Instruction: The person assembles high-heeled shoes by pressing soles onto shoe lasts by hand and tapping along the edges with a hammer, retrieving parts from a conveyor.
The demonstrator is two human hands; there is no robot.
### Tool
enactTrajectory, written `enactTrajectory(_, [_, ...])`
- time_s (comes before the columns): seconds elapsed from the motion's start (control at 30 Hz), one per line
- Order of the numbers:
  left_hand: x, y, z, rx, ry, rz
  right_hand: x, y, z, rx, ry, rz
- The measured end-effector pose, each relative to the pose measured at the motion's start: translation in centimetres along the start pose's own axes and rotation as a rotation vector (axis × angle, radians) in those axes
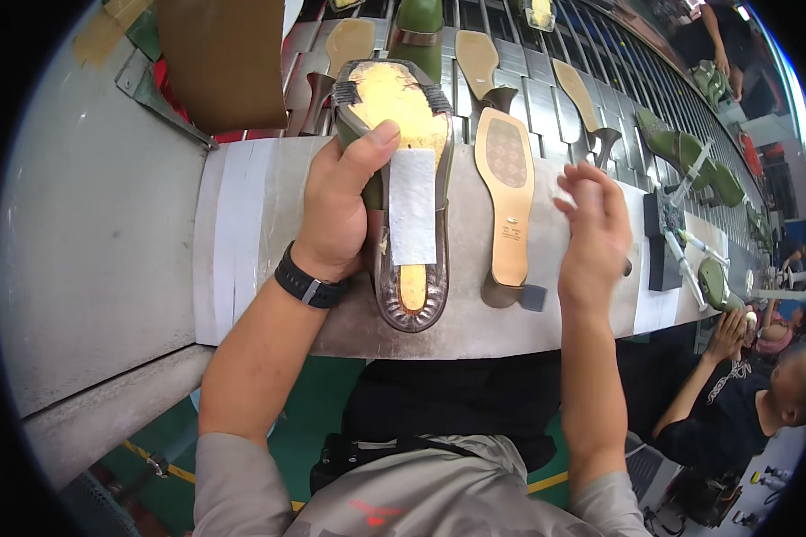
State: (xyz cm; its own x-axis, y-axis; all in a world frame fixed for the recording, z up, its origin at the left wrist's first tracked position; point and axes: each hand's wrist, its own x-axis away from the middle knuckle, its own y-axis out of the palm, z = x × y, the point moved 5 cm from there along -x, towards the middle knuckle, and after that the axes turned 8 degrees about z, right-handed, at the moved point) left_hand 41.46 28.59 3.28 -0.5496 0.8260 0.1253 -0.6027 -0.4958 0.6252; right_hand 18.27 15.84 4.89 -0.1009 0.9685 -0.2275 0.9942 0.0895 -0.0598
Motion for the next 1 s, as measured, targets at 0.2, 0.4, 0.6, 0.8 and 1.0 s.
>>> enactTrajectory(0.2, [0.0,-0.2,-0.1,0.031,0.000,0.008,8.7,1.5,-1.3,-0.159,-0.110,-0.342])
enactTrajectory(0.4, [-0.1,-0.6,-0.2,-0.064,0.056,0.004,4.2,1.9,1.4,-0.481,0.532,-0.315])
enactTrajectory(0.6, [-0.3,-0.7,-0.2,-0.121,0.084,-0.055,5.9,0.3,0.8,-0.316,0.379,-0.344])
enactTrajectory(0.8, [-0.4,-1.2,-0.4,-0.114,0.102,0.029,5.9,1.2,0.4,-0.317,0.380,-0.399])
enactTrajectory(1.0, [0.1,-1.4,-0.1,-0.196,0.124,0.044,5.9,1.3,0.4,-0.240,0.449,-0.385])
